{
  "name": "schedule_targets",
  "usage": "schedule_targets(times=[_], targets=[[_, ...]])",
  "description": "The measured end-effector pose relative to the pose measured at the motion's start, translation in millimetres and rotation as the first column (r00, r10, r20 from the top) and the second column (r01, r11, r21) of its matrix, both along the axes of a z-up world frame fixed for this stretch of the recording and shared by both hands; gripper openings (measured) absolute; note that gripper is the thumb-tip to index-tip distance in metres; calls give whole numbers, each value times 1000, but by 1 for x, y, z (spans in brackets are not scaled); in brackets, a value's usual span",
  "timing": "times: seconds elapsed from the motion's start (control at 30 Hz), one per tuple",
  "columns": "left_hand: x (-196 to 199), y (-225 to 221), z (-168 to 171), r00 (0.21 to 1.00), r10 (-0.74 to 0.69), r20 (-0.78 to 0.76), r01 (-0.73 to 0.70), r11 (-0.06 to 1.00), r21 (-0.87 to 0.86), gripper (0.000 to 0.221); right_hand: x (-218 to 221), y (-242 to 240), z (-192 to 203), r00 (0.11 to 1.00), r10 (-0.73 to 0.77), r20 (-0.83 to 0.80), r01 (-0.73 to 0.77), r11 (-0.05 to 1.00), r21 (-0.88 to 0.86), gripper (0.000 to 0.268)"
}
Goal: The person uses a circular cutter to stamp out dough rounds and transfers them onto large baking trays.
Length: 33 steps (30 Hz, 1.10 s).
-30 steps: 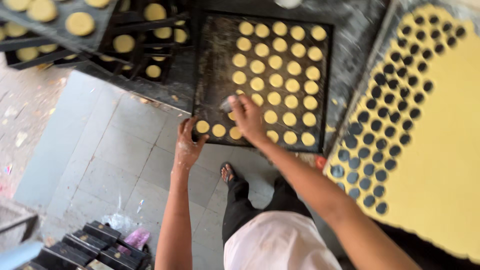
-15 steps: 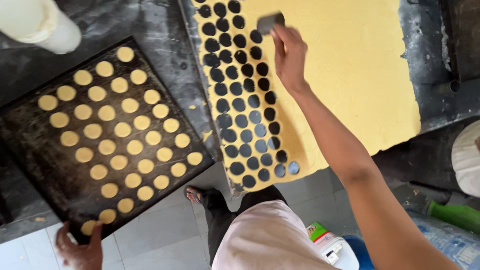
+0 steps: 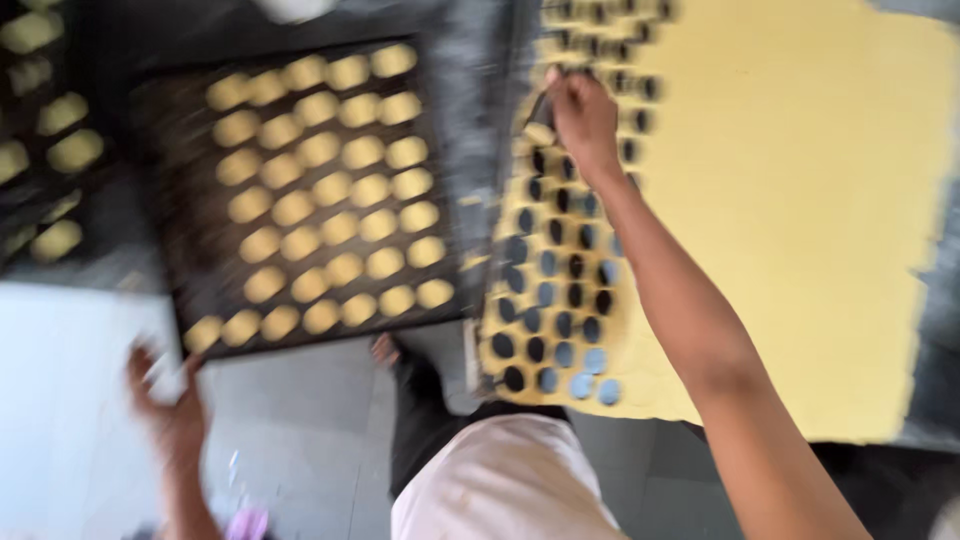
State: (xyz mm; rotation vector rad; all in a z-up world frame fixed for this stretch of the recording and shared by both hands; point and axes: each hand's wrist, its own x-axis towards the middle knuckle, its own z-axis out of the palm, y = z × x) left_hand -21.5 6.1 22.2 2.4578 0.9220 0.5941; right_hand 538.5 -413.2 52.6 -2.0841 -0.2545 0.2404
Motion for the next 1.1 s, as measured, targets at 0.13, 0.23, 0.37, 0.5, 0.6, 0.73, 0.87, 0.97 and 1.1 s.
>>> schedule_targets(times=[0.13,0.23,0.37,0.5,0.6,0.73,0.87,0.97,1.1], targets=[[35,-1,12,999,13,36,-4,966,-260,62,-171,178,6,861,488,-142,-309,725,615,26],[66,7,15,980,-19,199,95,921,-379,76,-271,286,3,751,641,156,-640,650,410,30],[83,7,25,979,-163,123,194,933,-304,91,-300,342,-14,648,498,577,-622,783,23,35],[92,17,15,962,-265,-70,247,948,-199,90,-247,269,-6,946,196,257,-292,860,418,40],[108,28,3,941,-331,78,339,901,-270,71,-201,154,11,997,47,56,-61,962,265,48],[111,27,6,885,-466,-13,466,883,64,55,-156,2,33,954,-298,30,277,917,288,34],[95,10,-8,966,-210,-148,212,977,-3,103,-77,-103,60,819,-354,451,337,934,119,22],[72,-1,-19,908,-54,-415,230,893,386,107,-12,-126,61,714,-173,679,239,971,-3,7],[55,-26,-26,906,2,-423,142,941,308,121,65,-113,27,652,36,758,110,984,-142,21]])
